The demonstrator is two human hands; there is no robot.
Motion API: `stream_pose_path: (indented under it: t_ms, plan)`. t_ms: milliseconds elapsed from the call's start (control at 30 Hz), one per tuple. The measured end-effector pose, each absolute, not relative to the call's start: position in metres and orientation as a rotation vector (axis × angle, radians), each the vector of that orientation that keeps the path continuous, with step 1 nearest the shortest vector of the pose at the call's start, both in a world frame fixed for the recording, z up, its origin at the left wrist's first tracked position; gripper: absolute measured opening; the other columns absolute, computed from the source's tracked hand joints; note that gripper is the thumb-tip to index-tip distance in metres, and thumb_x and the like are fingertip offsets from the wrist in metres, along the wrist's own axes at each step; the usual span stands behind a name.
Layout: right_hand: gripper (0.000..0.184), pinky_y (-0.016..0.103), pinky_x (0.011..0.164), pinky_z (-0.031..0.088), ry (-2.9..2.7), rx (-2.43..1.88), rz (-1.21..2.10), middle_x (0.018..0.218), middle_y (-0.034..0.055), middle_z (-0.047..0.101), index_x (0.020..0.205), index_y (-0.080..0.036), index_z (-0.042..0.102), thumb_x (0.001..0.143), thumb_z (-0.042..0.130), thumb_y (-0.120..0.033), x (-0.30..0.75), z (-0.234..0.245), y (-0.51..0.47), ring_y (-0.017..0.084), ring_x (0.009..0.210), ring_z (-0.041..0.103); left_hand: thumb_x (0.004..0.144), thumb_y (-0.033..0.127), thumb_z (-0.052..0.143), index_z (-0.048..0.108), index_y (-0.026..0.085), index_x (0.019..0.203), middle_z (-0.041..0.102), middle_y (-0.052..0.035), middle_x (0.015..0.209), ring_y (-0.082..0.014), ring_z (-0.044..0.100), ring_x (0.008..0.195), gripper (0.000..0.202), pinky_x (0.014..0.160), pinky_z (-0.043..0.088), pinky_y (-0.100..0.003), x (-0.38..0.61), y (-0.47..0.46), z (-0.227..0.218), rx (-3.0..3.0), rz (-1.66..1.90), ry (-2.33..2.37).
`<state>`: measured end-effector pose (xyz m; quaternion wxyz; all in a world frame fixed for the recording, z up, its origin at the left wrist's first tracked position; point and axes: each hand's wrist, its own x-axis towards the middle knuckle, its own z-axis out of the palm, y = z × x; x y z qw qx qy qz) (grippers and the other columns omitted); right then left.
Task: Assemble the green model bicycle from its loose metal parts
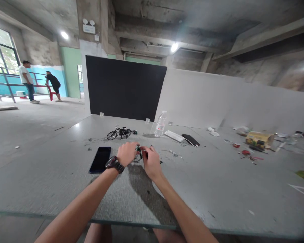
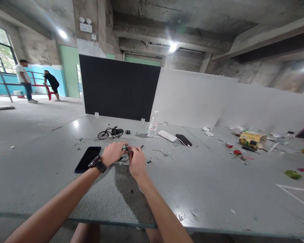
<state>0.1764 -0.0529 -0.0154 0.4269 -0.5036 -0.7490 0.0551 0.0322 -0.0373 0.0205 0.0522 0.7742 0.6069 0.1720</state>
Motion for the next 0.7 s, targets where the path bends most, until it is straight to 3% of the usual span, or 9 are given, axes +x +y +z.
stream_pose_path:
  t_ms: [700]
  plan:
    - [0.032,0.033,0.083,0.046,-1.837,-1.275,0.088,0.096,0.0125,0.066,0.106,-0.016,0.068,0.099,0.038,-0.025,0.1726,-0.0216,-0.0523,0.024,0.091,0.062,0.093,0.037,0.056,0.058,0.025,0.126,0.07,-0.0135,0.104,-0.0322,0.068,0.097,0.035,0.075,0.051,-0.037,0.0376,-0.0391,0.0191,2.341,0.504,1.871]
